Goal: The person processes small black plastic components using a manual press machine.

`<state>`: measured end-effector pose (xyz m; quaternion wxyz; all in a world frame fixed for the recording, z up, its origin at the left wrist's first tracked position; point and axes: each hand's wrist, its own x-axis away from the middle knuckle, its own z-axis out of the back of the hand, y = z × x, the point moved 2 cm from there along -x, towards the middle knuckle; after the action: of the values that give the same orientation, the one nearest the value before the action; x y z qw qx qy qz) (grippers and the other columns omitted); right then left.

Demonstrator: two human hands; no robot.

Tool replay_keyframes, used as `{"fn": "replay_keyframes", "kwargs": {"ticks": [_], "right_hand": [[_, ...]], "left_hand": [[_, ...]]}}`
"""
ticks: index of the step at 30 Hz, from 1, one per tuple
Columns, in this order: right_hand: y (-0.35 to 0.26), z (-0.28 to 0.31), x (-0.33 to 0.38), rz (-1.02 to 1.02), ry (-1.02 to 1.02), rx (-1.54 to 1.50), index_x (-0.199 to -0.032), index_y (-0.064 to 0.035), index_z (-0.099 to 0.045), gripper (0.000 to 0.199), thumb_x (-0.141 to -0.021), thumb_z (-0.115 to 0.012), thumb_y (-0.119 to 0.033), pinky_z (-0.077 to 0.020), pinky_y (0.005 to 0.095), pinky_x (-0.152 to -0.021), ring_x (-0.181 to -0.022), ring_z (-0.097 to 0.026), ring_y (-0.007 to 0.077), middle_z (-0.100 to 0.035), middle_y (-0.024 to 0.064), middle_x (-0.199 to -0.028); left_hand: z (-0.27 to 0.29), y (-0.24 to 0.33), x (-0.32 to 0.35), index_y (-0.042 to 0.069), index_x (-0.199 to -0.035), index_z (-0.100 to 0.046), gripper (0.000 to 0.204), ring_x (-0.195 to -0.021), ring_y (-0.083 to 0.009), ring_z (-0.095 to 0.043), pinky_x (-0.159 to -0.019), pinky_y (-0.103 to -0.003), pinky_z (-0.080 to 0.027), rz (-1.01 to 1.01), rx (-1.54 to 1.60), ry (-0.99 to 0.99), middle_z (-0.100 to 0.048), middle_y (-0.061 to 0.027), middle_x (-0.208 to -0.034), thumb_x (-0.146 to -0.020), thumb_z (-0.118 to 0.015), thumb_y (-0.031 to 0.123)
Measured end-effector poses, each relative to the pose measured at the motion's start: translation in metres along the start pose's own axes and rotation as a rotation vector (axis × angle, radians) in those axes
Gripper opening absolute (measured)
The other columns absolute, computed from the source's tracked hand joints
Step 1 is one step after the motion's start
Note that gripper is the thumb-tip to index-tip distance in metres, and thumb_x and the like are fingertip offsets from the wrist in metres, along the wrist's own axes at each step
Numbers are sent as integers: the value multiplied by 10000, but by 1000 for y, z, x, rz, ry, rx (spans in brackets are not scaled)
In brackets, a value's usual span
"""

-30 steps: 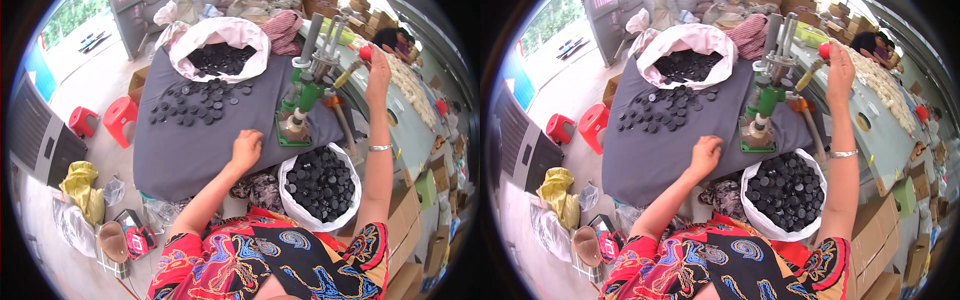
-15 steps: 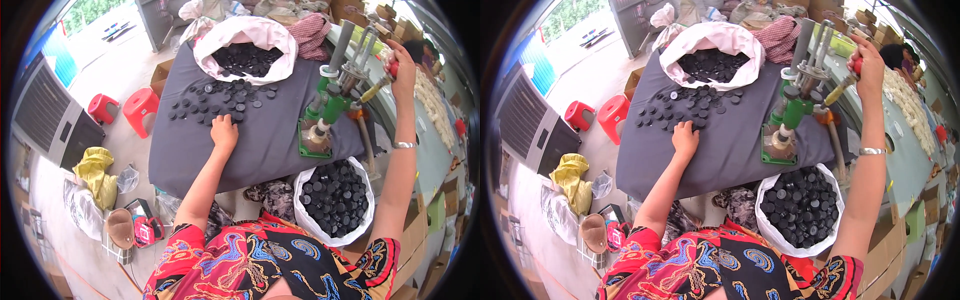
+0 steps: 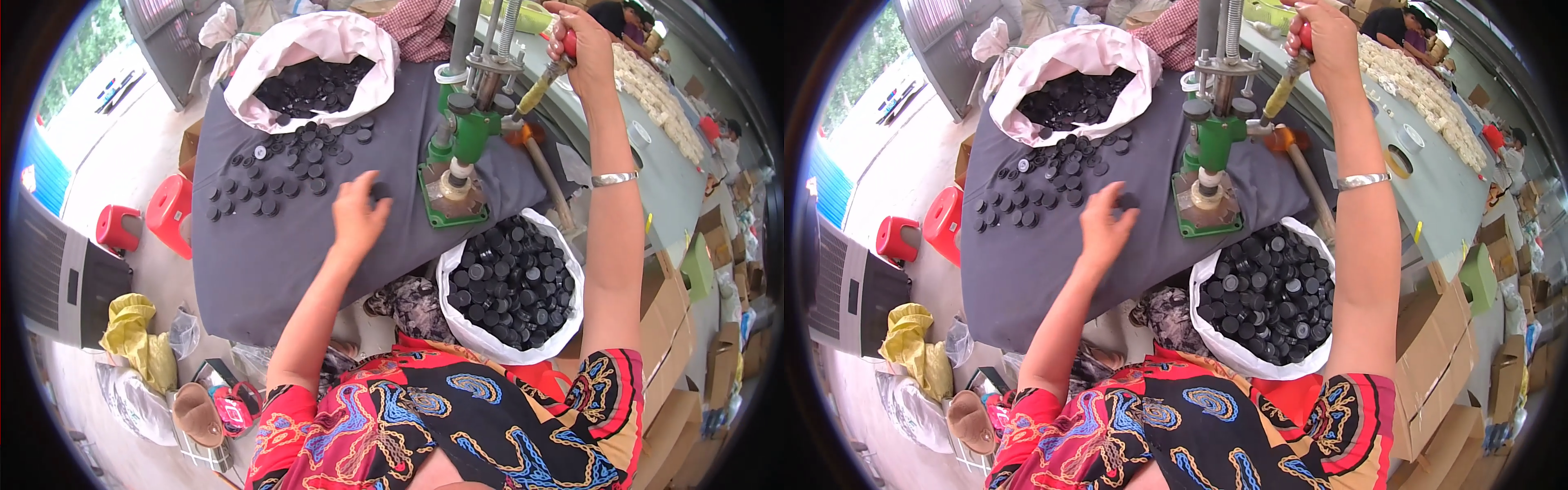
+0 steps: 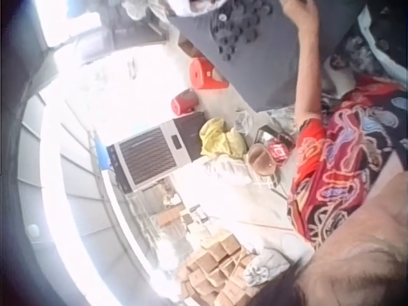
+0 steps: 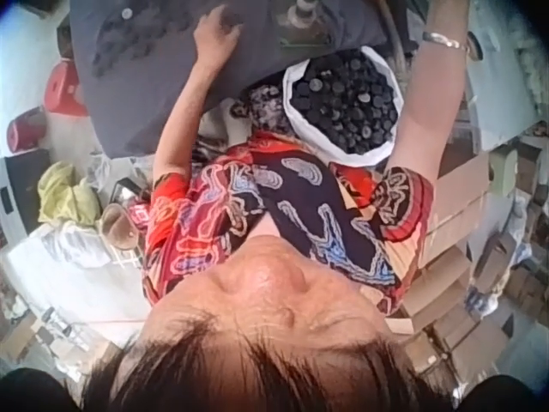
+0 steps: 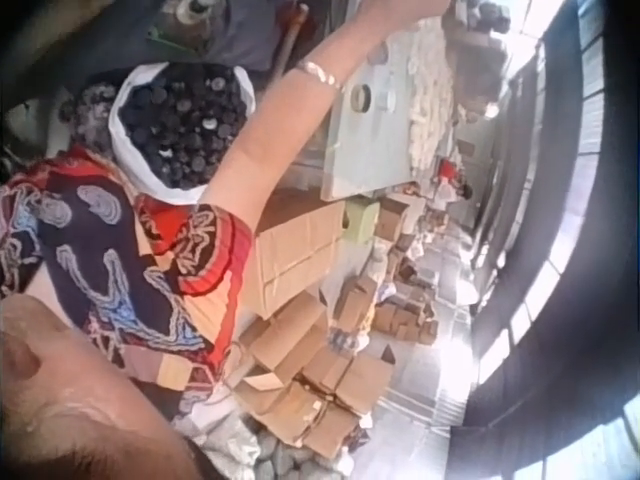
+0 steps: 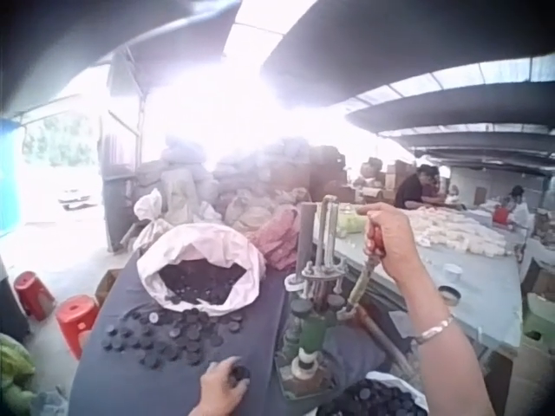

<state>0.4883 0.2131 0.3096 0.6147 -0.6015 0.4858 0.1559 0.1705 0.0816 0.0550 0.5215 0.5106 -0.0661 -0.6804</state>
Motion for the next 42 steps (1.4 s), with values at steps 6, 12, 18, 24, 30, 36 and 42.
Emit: {"fn": "replay_keyframes", "kwargs": {"ticks": [6, 12, 18, 24, 30, 36, 42], "right_hand": [[8, -52, -8, -84, 844, 892, -1025, 29, -598, 260, -864, -466, -126, -366, 238, -356, -407, -465, 106, -494, 29, -575], [3, -27, -7, -6, 106, 95, -1018, 36, -595, 263, -868, -455, -127, -372, 239, -354, -404, -460, 102, -492, 26, -576], [3, -47, -6, -66, 810, 911, -1017, 41, -595, 268, -868, -443, -121, -366, 228, -350, -405, -457, 98, -496, 26, -584], [4, -53, -5, -89, 842, 959, -1009, 40, -595, 260, -865, -440, -111, -380, 244, -360, -407, -461, 108, -496, 30, -587], [-1, -58, 23, -6, 716, 867, -1106, 94, -578, 281, -932, -445, -82, -392, 277, -503, -537, -454, 129, -468, 38, -667], [11, -109, 85, 136, 664, 788, -1046, 53, -604, 240, -926, -424, -50, -416, 296, -537, -528, -453, 138, -486, 53, -651], [75, -139, 224, 237, 611, 1215, -1021, 44, -582, 187, -930, -454, -57, -477, 407, -760, -575, -470, 159, -454, 35, -597]], "left_hand": [[-61, 39, -10, 32, -1217, -515, 584, -897, -336, -590, -775, -435, -497, -9, 84, -219, -642, -155, -904, -674, -726, 72], [-74, 49, -18, 35, -1219, -510, 576, -901, -332, -594, -769, -434, -499, -33, 65, -213, -642, -153, -909, -686, -723, 76], [-83, 40, -16, 41, -1251, -492, 610, -931, -343, -599, -793, -429, -500, 13, 128, -190, -653, -152, -954, -691, -732, 80], [-99, 42, -21, 38, -1283, -477, 656, -939, -359, -602, -826, -443, -489, 20, 124, -163, -661, -155, -986, -684, -740, 80], [-105, 47, -27, 18, -1288, -469, 693, -1006, -329, -609, -862, -410, -487, 83, 109, -215, -678, -147, -1021, -663, -762, 83], [-110, 41, -28, -1, -1334, -425, 779, -949, -362, -609, -835, -444, -484, 116, 182, -195, -667, -162, -1020, -649, -780, 101], [-86, 36, -17, 7, -1308, -463, 694, -1011, -351, -583, -893, -440, -455, 33, 195, -135, -638, -163, -1127, -678, -743, 81]]}}
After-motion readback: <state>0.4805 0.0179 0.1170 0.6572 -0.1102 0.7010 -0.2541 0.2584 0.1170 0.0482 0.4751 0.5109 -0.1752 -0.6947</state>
